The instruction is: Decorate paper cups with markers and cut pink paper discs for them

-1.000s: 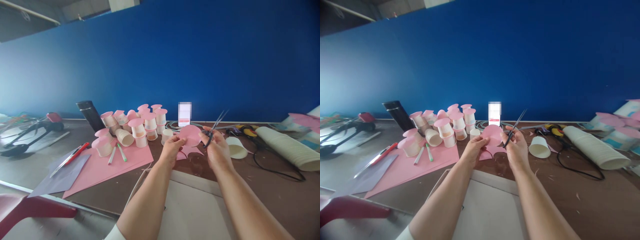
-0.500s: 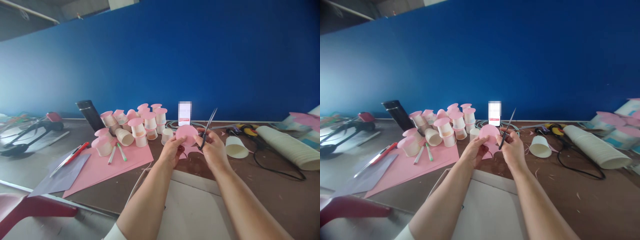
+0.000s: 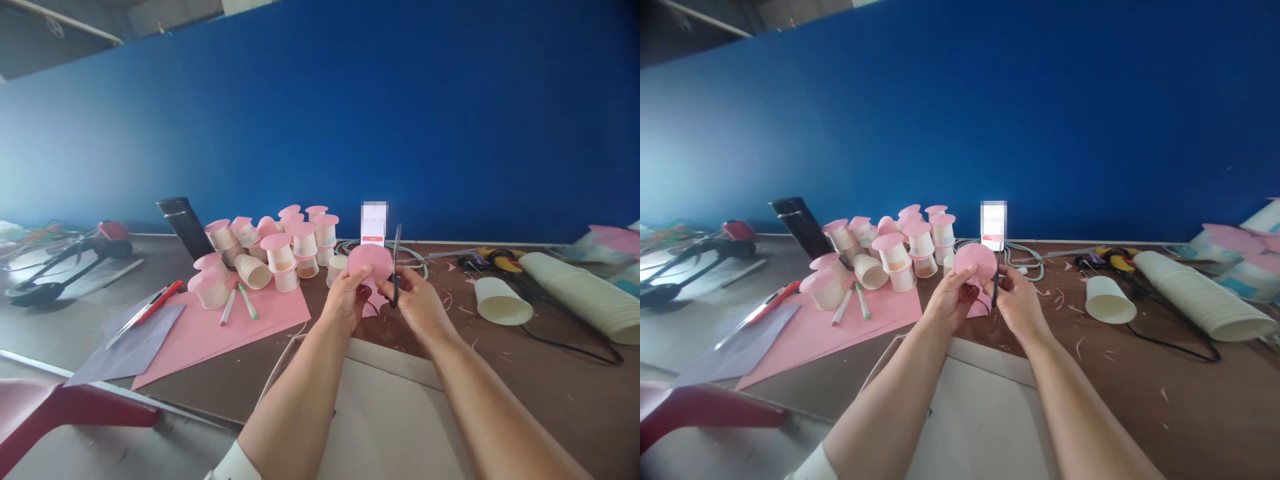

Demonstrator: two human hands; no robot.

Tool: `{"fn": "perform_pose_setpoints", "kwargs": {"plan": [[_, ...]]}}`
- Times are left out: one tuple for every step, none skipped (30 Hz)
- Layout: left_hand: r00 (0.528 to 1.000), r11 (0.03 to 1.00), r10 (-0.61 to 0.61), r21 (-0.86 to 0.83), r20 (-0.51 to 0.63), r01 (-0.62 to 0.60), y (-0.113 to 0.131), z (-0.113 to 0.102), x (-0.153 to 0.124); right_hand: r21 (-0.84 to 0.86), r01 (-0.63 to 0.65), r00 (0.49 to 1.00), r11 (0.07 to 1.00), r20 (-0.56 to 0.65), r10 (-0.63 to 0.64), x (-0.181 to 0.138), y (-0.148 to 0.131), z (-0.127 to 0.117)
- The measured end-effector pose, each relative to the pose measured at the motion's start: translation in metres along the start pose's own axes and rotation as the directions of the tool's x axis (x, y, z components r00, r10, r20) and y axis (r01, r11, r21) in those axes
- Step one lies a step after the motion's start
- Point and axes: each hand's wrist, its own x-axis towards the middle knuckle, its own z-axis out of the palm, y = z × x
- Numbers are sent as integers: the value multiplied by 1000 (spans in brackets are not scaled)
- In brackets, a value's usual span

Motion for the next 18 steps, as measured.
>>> {"fn": "perform_pose_setpoints", "kwargs": {"plan": [[1000,1000,20,-3,-13,-20,0,-1,1,-5,-12,999,1000,35,12,0,1,0],[999,999,41,-4,-27,-41,1,-1,3,-1,-22,998,1000,59,22,0,1,0],[997,998,60,-5,-39,-61,2,-2,4,5,-32,997,999,69,31,0,2,0],[995,997,80,-7,-51,-81,3,-3,6,11,-40,997,999,70,40,0,3,0],[993,995,100,-13,-61,-101,3,-4,7,17,-47,997,999,64,46,1,4,-1],[990,992,120,-20,-70,-122,4,-5,9,24,-53,997,998,57,52,1,4,-1],[987,990,137,-27,-80,-139,5,-7,10,28,-60,997,998,53,59,1,5,-1],[985,988,150,-32,-88,-153,6,-8,11,29,-67,996,997,53,66,1,5,-1],[983,986,158,-35,-91,-162,6,-8,12,28,-73,996,997,55,71,1,5,-1],[983,985,163,-36,-89,-166,6,-9,13,23,-76,996,997,57,74,1,5,-2],[983,985,165,-33,-85,-169,6,-10,13,18,-78,995,997,60,77,1,5,-2],[982,985,168,-30,-81,-171,6,-10,14,14,-80,995,997,62,79,1,5,-2],[982,984,172,-25,-76,-175,6,-10,14,11,-82,995,997,63,81,0,5,-2],[981,984,178,-19,-73,-180,6,-10,14,8,-85,994,996,65,84,0,4,-2],[980,983,183,-12,-75,-184,6,-10,14,7,-87,994,996,68,86,0,4,-2],[979,982,186,-7,-78,-187,6,-10,14,4,-89,994,996,70,89,0,4,-2],[979,982,187,-3,-80,-188,7,-10,13,1,-91,993,996,71,91,0,3,-2],[979,982,187,-3,-81,-188,7,-10,13,-1,-94,993,996,74,93,0,3,-2]]}}
